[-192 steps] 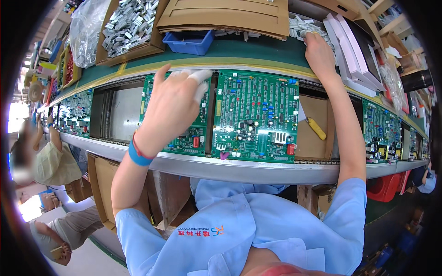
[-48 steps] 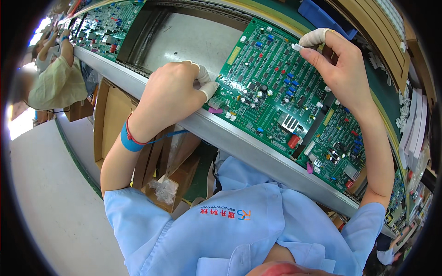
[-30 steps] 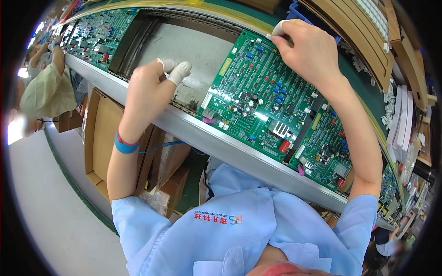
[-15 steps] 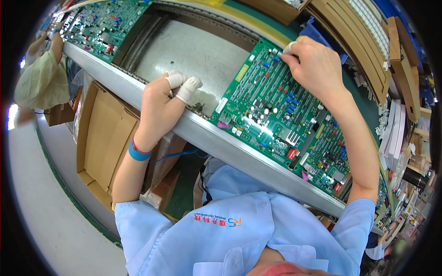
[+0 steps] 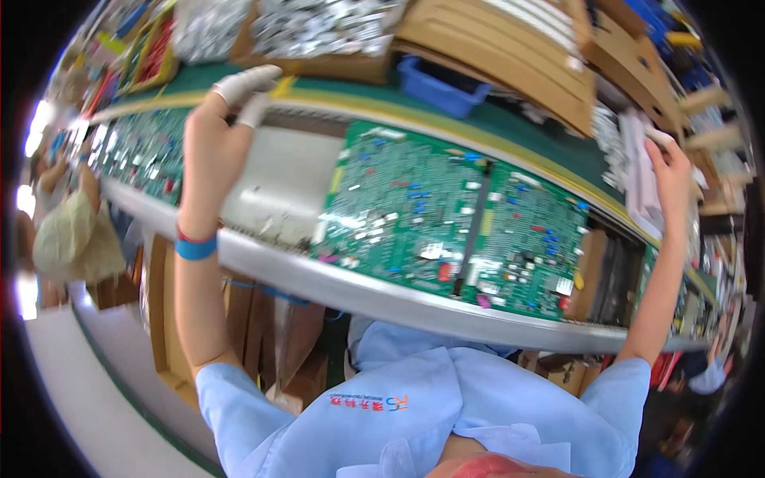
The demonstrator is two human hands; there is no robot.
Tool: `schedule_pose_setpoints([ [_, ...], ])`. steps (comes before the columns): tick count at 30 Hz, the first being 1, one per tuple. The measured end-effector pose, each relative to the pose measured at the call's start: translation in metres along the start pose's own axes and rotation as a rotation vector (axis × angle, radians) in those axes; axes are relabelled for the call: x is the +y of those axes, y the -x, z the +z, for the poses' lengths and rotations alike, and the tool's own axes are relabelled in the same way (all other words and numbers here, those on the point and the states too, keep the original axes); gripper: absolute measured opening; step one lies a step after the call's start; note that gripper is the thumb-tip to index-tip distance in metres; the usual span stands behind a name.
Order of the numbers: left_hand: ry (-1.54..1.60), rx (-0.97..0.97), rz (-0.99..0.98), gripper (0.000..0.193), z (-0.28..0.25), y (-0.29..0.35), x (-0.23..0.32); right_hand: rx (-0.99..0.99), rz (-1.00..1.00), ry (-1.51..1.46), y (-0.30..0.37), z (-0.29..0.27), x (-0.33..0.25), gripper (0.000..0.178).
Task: Manually assemble components onto printed circuit boards on an assembly line.
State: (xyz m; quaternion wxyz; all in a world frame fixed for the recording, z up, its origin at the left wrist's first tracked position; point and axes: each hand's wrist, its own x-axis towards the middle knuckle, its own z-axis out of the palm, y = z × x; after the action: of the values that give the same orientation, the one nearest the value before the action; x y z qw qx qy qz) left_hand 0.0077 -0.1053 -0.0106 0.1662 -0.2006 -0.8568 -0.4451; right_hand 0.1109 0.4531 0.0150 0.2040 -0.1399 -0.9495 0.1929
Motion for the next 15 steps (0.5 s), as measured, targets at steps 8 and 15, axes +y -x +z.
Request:
schedule_pose_setpoints([
  [8,-0.623,-0.215,0.186,0.042,0.063,-0.124,-0.099,0.209,0.134,0.162,0.022,-0.039,0.106,0.031],
  [15,-0.217,-0.475,-0.044,0.047,0.076,-0.156,-0.107,0.22,0.12,0.204,0.025,-0.051,0.145,0.03],
])
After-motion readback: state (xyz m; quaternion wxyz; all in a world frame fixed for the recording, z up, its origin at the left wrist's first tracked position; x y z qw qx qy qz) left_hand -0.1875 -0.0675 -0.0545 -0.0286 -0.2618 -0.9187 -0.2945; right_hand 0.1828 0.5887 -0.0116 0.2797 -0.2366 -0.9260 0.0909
